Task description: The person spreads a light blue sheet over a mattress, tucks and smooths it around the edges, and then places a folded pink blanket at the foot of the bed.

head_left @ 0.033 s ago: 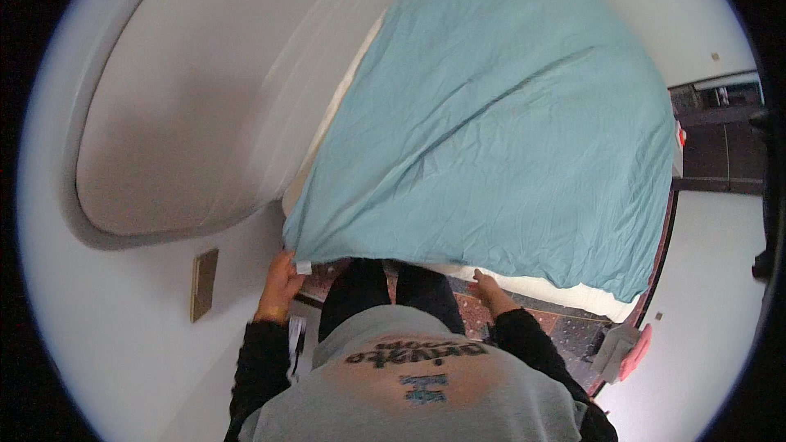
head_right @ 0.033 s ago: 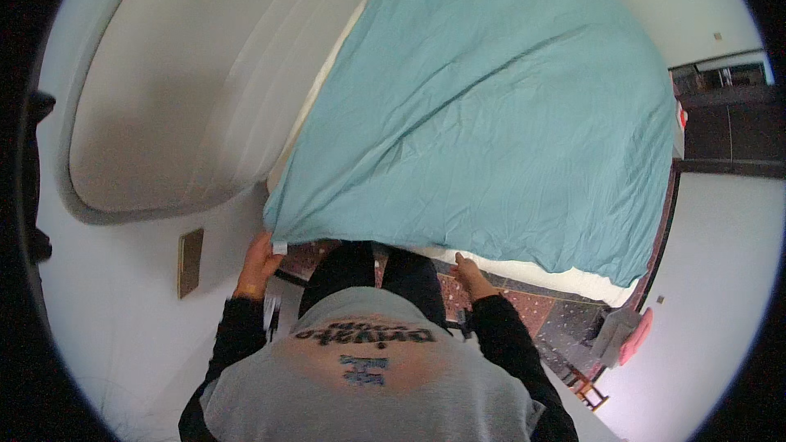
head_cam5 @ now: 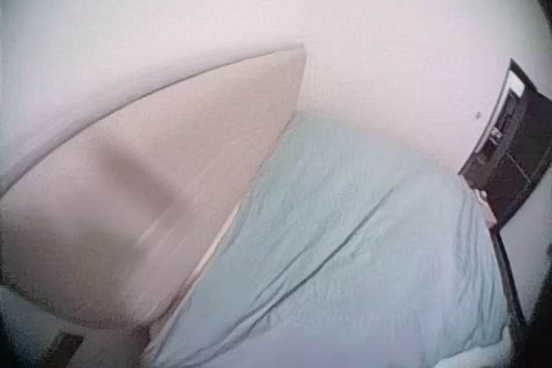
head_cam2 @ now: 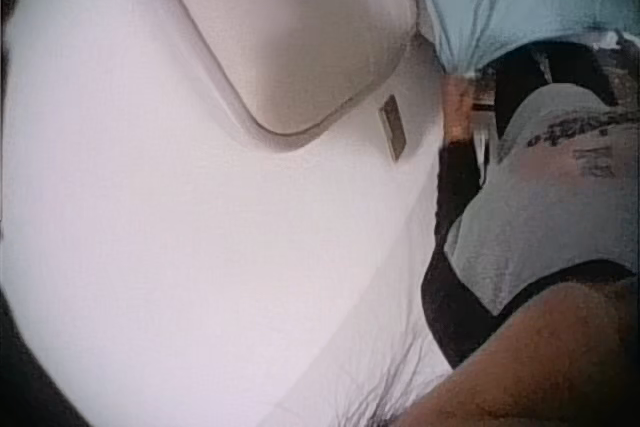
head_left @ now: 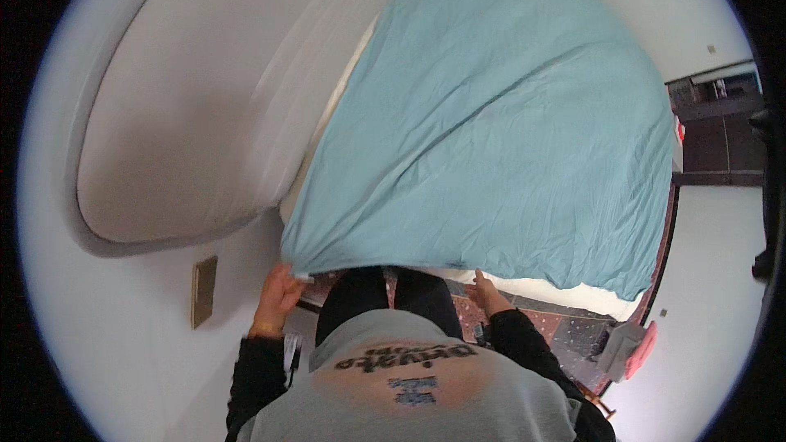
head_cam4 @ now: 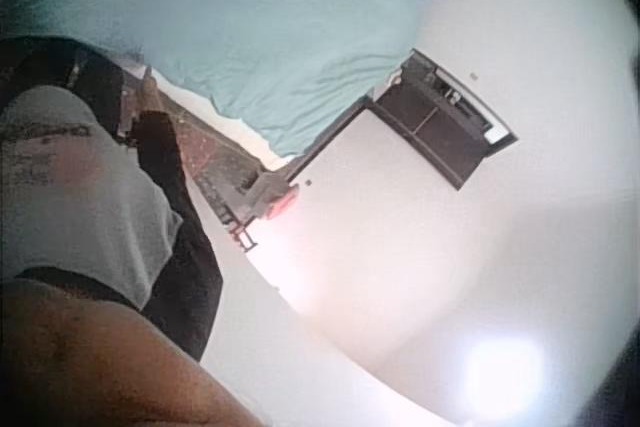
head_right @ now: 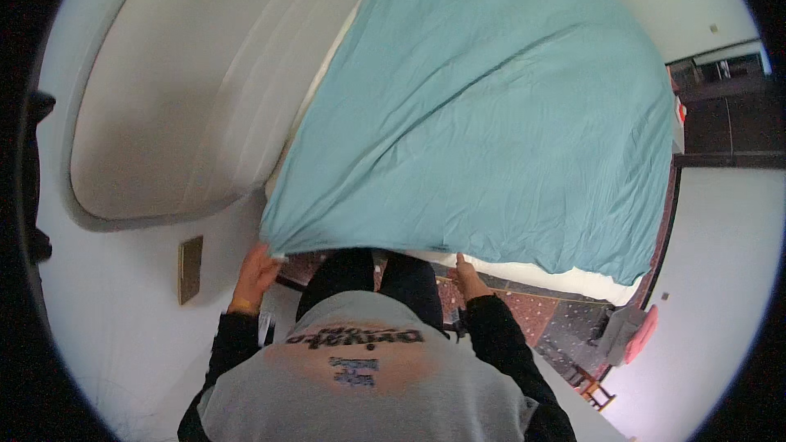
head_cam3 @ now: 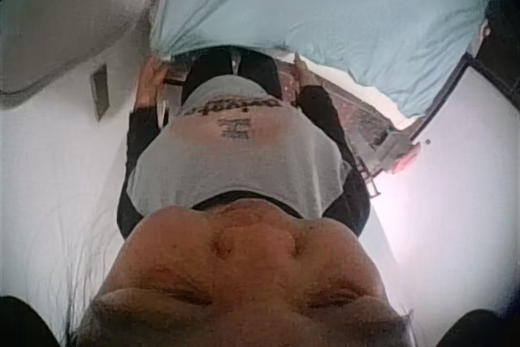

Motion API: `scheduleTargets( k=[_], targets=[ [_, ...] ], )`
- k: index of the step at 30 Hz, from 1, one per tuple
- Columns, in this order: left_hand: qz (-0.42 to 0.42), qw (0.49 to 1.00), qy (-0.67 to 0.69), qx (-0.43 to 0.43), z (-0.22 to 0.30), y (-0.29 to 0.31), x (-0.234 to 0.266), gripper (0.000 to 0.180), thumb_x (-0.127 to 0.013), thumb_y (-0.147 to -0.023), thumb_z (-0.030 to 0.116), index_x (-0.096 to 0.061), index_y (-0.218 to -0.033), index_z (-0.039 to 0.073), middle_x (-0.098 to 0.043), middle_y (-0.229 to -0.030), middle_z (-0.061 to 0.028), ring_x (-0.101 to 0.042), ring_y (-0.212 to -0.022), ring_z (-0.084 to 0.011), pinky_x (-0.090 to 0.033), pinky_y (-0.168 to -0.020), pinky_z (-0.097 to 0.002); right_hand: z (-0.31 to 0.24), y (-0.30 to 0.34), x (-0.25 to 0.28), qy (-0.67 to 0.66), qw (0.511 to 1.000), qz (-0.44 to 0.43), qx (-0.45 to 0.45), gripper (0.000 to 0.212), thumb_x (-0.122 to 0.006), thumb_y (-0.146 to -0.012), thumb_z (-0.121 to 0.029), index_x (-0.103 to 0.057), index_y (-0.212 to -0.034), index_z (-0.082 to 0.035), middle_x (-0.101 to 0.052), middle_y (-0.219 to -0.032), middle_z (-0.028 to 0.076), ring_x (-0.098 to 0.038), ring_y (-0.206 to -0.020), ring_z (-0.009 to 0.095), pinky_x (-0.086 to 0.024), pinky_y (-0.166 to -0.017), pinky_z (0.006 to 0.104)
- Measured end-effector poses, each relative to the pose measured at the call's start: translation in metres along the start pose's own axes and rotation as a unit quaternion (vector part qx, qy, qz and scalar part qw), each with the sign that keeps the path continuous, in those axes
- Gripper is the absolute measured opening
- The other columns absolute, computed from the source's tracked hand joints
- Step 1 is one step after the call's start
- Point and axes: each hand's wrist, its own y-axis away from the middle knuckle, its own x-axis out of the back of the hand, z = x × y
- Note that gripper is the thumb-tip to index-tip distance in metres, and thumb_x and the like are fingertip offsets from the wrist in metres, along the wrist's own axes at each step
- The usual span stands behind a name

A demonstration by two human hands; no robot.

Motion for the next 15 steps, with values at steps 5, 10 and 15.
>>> scheduleTargets(
  k=[5,10,15],
  targets=[
    [-0.096,0.990,-0.079,-0.071,0.038,0.079,-0.080,0.019,-0.049,-0.080,0.008,-0.049,-0.099,0.005,-0.054,-0.079,-0.0013,-0.046,-0.057,-0.0063,-0.040,-0.051,-0.0190,-0.035,-0.015,-0.009,-0.496,0.862,-0.106,0.017,0.082,-0.035,-0.077,-0.063,-0.017,-0.129,-0.002,-0.033,-0.123,0.016,-0.042,-0.103,0.027,-0.032,-0.087,0.0407],
    [-0.061,0.946,-0.039,-0.315,0.087,0.123,-0.160,0.018,-0.041,-0.082,0.013,-0.050,-0.095,0.003,-0.056,-0.083,-0.0024,-0.052,-0.067,-0.0111,-0.045,-0.061,-0.0255,-0.067,-0.002,0.040,-0.404,0.912,0.019,0.061,0.071,-0.031,-0.084,-0.053,-0.011,-0.132,-0.004,-0.020,-0.135,0.016,-0.040,-0.109,0.030,-0.037,-0.085,0.0427],
    [-0.145,0.900,-0.039,-0.410,0.136,0.138,-0.168,0.017,-0.038,-0.082,0.013,-0.050,-0.089,0.004,-0.058,-0.091,-0.0059,-0.055,-0.085,-0.0182,-0.046,-0.074,-0.0332,-0.040,-0.010,0.062,-0.422,0.904,0.066,0.010,0.083,-0.039,-0.077,-0.060,-0.008,-0.130,-0.004,-0.028,-0.126,0.018,-0.043,-0.098,0.037,-0.042,-0.074,0.0443]
  ],
)
